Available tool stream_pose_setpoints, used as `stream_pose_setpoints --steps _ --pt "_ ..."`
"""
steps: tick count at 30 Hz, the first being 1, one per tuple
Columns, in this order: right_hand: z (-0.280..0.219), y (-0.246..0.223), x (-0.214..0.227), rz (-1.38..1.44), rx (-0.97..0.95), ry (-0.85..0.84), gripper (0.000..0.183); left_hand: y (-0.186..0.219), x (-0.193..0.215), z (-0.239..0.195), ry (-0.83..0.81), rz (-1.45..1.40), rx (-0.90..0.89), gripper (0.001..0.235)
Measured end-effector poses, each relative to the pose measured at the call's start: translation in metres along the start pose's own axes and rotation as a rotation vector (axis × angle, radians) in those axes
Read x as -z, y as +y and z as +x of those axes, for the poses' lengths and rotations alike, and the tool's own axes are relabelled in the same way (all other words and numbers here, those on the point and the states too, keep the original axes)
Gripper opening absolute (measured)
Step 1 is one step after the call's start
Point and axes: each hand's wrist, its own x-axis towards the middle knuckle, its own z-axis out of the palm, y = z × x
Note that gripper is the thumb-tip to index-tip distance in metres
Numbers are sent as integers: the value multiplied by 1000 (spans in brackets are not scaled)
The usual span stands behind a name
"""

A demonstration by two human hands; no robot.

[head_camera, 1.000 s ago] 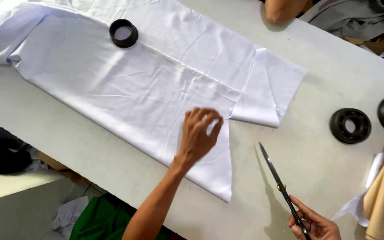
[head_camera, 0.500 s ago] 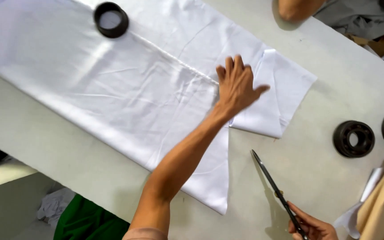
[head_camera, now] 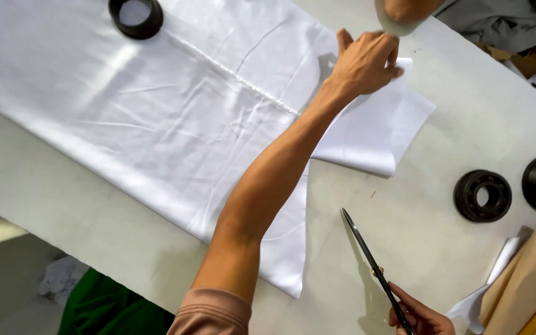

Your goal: Cutting and marking white fabric pieces on a work table in a sewing factory.

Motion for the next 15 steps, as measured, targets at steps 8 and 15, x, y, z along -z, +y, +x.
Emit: stream_pose_setpoints --steps 8,15 --pt "42 -55 3 -187 109 84 84 34 82 -175 408 -9 -130 26" --pt "111 -151 28 -458 173 -203 72 35 86 -322 198 151 -61 34"
